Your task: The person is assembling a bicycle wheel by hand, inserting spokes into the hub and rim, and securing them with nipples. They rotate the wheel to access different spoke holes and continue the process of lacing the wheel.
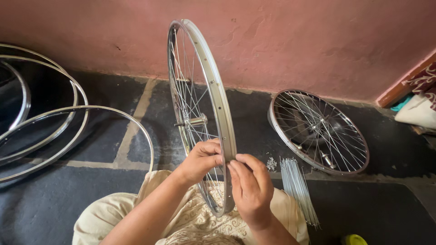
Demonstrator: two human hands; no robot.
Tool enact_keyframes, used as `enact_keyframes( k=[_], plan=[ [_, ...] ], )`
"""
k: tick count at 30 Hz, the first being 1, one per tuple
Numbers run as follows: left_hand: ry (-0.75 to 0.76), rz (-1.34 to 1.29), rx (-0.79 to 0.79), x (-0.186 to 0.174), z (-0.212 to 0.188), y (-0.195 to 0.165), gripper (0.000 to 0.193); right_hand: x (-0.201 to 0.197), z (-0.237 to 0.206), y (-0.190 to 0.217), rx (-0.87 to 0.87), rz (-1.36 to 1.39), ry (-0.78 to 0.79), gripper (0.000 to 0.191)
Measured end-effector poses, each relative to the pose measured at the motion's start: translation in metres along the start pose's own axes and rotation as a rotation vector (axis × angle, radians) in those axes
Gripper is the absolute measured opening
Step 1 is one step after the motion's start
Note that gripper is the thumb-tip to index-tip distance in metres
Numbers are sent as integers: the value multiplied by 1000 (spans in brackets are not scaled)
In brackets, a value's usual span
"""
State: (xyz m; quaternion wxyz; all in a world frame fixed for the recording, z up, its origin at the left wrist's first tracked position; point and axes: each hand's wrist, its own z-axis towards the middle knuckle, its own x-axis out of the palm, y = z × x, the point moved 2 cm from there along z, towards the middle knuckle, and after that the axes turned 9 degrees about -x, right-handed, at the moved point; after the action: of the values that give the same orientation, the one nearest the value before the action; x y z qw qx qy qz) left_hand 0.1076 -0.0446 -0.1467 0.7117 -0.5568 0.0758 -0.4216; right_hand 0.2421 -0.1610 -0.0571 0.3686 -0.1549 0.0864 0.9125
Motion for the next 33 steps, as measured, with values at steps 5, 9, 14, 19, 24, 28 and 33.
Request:
enact_keyframes(
  k=[5, 9, 14, 19, 24, 28, 33],
  plan=[
    [13, 46, -1, -2, -1, -4, 12, 1, -1, 1, -128, -37, 30, 24],
    [57, 53, -50, -4, -2, -10, 14, -2, -2, 6, -178, -63, 66, 28],
    [81, -38, -142, -7, -4, -12, 20, 0, -6, 14, -116, -161, 88, 30],
    [111, 64, -29, -6, -6, -13, 17, 3, -15, 13, -94, -129, 80, 35],
    [102, 149, -11, -1, -9, -16, 23, 9, -27, 12, 52, 91, 35, 40],
    [90, -80, -183, -1, -10, -14, 21, 8, -31, 13, 49, 64, 53, 39],
    [168, -40, -101, -5, -12, -12, 22, 10, -45, 11, 78, 99, 55, 37]
  ],
)
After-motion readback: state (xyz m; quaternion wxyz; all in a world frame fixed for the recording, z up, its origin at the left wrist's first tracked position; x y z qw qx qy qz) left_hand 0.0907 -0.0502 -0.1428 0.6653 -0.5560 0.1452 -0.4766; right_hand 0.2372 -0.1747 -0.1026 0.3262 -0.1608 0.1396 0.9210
